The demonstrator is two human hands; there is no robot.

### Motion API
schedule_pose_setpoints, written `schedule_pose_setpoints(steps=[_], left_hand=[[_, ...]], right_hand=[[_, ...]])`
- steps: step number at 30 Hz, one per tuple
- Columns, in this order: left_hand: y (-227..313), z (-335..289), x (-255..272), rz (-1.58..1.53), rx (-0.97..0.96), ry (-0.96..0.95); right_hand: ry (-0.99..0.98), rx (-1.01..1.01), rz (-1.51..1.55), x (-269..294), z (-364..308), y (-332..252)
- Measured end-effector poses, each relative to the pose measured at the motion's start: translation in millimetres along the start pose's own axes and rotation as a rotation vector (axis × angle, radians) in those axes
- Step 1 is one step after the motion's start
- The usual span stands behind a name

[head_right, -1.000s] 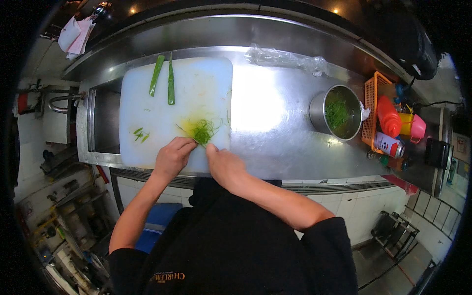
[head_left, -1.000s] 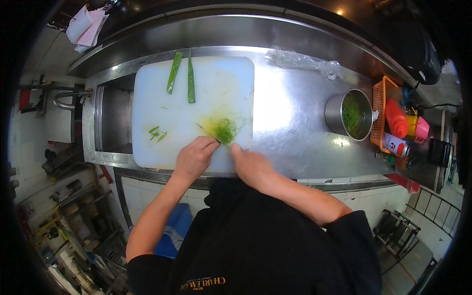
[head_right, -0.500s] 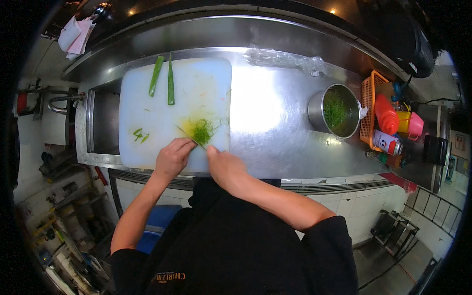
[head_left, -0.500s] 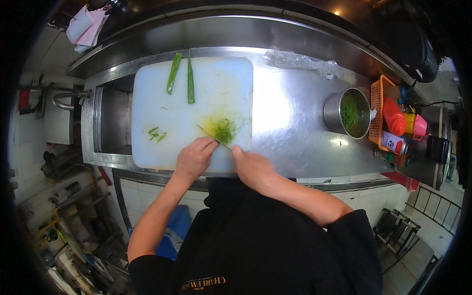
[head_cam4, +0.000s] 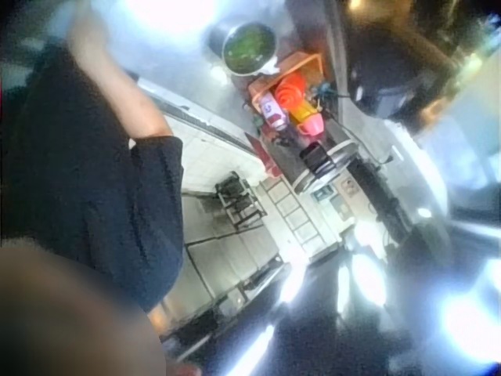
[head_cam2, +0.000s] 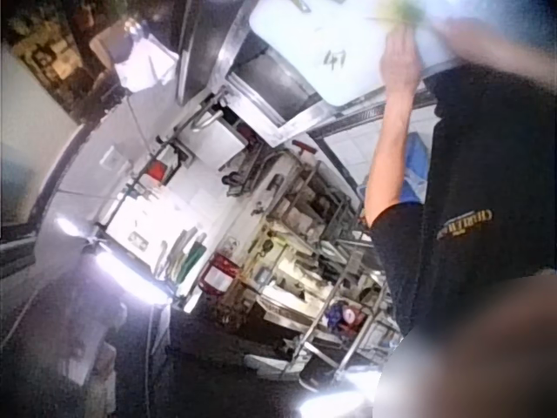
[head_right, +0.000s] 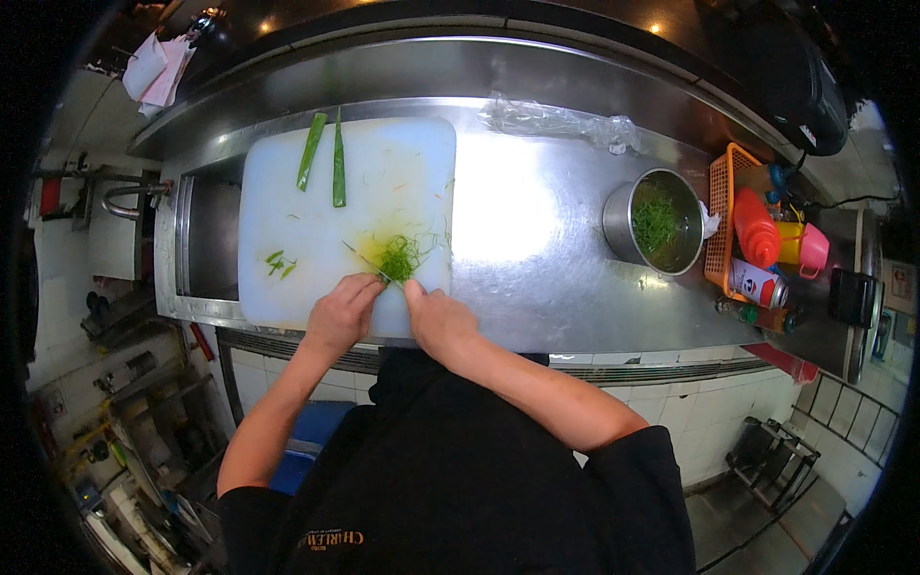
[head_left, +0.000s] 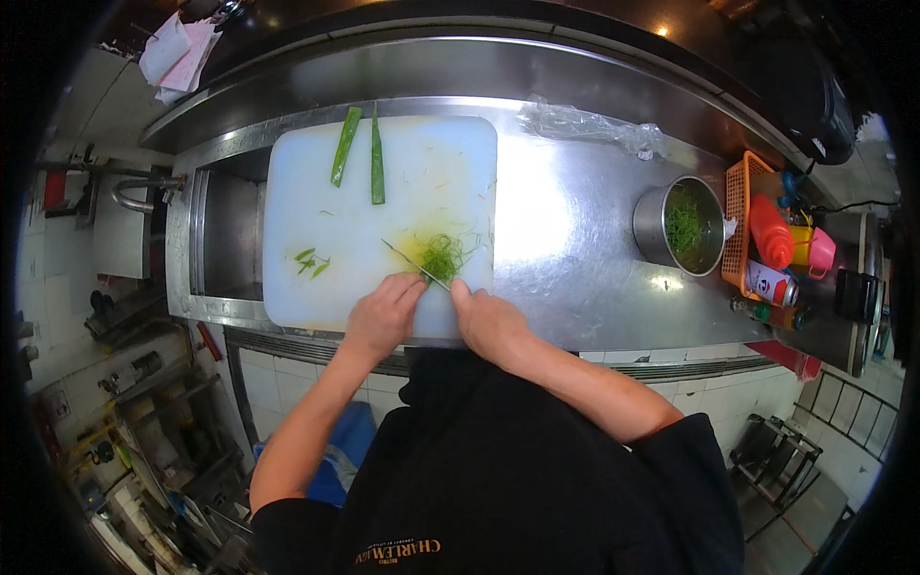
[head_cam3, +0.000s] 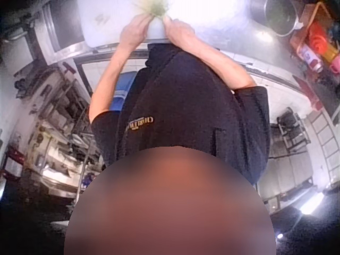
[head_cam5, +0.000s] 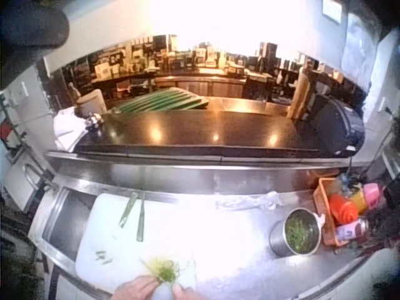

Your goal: The person slices green onions on a white cutting board using a knife, then transfers the chopped pieces into a metal bowl. The person also wipes the cutting board with a paper towel.

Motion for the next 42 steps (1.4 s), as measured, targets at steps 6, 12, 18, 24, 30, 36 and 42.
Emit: schedule_pose_setpoints(steps=[6,12,18,24,30,36,42], left_hand=[[-2,4,4,0.060,0.016,-0.100],[-3,3,1,0.033,0.055,-0.098],[-5,3,1,-0.007,0.079,-0.079],[-4,5,4,-0.001,0.067,-0.086],[-5,4,3,-0.004,0.051,-0.076],[-7,2,0,-0.011,0.039,-0.076],[-8,0,-1,0.007,0.028,-0.080]], right_hand=[[-0.069,0.016,0.014,17,-2,-8],[-0.156,-0.048,0.021,25,-21,-12],[-0.052,-0.006,0.019,20,-18,-10],[-0.101,-0.009,0.017,18,-15,-9],[-0.038,0.002,-0.016,18,-13,-12],[-0.071,-0.031,0.000,16,-11,-11],[-0.105,-0.055,-0.004,14,-12,-12]])
Point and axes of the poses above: each hand's wrist, its own z-axis towards the middle knuckle, its own x-axis out of the back of the hand, y = z × x, the point moved 3 cm from there along z, towards the middle knuckle, and after that the axes turned 10 degrees about x, right-handed, at the moved point
